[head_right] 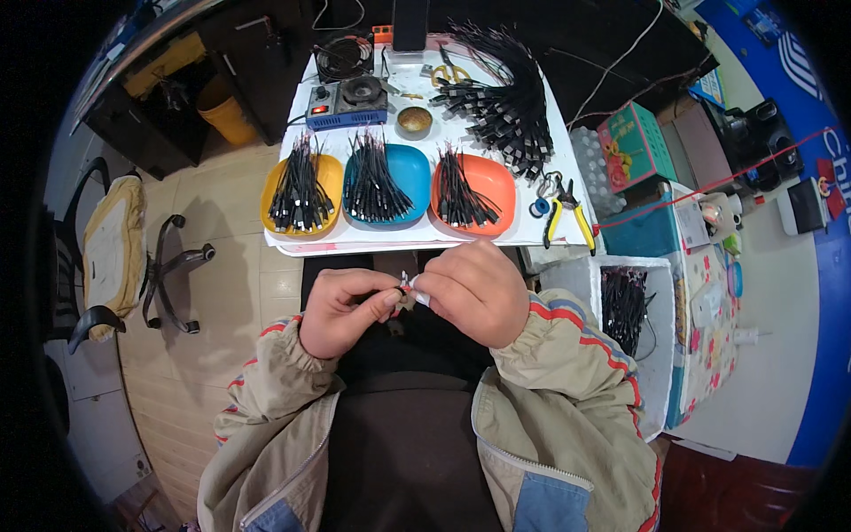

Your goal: The person repeatedly picks small black wire assemblies from trays, inserts a white connector onto the wire ends, and places the finished units into a drawer. The process is repeated continuously throughout the clip.

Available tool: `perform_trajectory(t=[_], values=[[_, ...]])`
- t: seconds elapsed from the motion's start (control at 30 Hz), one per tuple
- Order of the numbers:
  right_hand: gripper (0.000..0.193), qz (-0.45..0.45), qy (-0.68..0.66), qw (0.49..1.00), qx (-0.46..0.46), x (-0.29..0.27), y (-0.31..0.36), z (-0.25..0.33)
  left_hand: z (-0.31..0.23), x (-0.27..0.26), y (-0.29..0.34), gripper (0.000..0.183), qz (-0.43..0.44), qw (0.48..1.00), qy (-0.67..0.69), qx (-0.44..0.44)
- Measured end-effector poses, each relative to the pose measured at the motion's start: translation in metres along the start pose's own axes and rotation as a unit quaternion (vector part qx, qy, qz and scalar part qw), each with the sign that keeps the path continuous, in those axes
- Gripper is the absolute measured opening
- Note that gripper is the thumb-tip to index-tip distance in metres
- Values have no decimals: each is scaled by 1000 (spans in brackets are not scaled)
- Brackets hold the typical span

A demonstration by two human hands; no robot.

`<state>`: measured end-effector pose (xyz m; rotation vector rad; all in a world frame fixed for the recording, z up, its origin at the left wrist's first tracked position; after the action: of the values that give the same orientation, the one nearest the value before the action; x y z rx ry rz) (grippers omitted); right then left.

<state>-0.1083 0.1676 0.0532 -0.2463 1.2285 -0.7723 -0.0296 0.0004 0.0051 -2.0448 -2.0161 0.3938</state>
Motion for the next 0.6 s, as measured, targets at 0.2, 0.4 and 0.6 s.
perform_trajectory(t=[0.2,0.4,0.6], values=[[11,66,-56,991,106,12,13,-16,5,10,3,11,-31,944,-204,256],[13,213,-474,718,464,53,37,-54,11,14,11,16,-13,869,-385,311],[22,112,-152,978,85,12,22,-9,27,16,11,24,24,991,106,79]])
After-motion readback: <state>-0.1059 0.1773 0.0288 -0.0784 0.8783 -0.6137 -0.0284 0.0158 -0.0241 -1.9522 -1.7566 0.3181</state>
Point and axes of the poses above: each hand's wrist, its own y-axis away from the middle knuckle, its own x-axis out of the palm, z = x × y, the point moved 3 cm from there along -y, towards the middle knuckle, and after that the axes turned 11 degrees about x, right-handed, at the moved point
